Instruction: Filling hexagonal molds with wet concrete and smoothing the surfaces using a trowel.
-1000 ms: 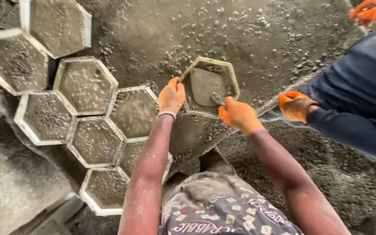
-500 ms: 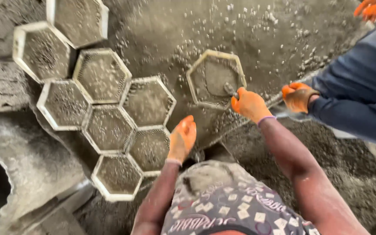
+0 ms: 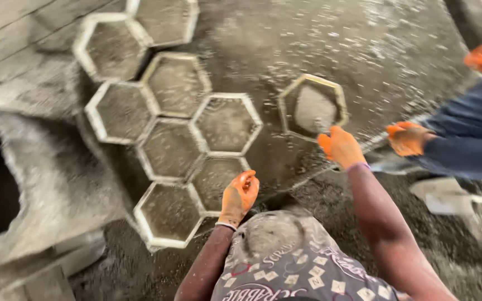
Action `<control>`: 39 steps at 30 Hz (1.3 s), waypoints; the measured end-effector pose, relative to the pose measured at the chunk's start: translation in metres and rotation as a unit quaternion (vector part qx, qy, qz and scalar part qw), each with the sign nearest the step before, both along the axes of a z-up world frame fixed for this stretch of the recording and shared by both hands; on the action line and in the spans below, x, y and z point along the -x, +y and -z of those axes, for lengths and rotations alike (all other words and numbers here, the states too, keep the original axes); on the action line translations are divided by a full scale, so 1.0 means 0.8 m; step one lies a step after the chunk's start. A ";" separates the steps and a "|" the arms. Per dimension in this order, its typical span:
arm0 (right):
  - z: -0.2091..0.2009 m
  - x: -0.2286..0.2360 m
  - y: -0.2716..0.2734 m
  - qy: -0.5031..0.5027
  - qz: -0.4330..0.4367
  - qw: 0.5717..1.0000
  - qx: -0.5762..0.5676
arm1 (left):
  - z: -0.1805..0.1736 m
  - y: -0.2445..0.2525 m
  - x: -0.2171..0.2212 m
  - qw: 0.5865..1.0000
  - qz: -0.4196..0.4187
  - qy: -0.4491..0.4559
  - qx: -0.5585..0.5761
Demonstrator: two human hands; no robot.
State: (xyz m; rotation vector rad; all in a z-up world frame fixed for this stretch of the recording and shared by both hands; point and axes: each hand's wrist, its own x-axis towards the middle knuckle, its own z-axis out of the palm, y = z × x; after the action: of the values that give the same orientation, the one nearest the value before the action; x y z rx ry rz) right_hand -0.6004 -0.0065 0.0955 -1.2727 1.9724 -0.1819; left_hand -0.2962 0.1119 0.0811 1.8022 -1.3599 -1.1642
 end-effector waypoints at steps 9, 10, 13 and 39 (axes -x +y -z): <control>-0.045 -0.079 0.054 -0.013 0.054 0.998 -0.014 | 0.027 0.106 -0.116 0.992 -0.106 -0.061 0.025; -0.039 -0.085 0.055 -0.025 0.070 0.996 0.042 | 0.031 0.107 -0.125 0.990 -0.110 -0.089 0.025; 0.036 -0.090 0.091 -0.141 0.177 0.971 0.073 | 0.042 0.132 -0.130 0.981 -0.146 -0.123 -0.027; 0.200 0.196 -0.140 -0.367 0.290 0.851 0.239 | 0.212 -0.333 0.397 0.974 0.204 -0.083 0.054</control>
State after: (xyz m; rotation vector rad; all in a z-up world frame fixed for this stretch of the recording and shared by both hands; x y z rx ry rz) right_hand -0.7575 -0.1186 -0.0648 -0.6516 1.5804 -1.3239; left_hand -0.6137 -0.1546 -0.0887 1.6162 -1.9201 -1.1306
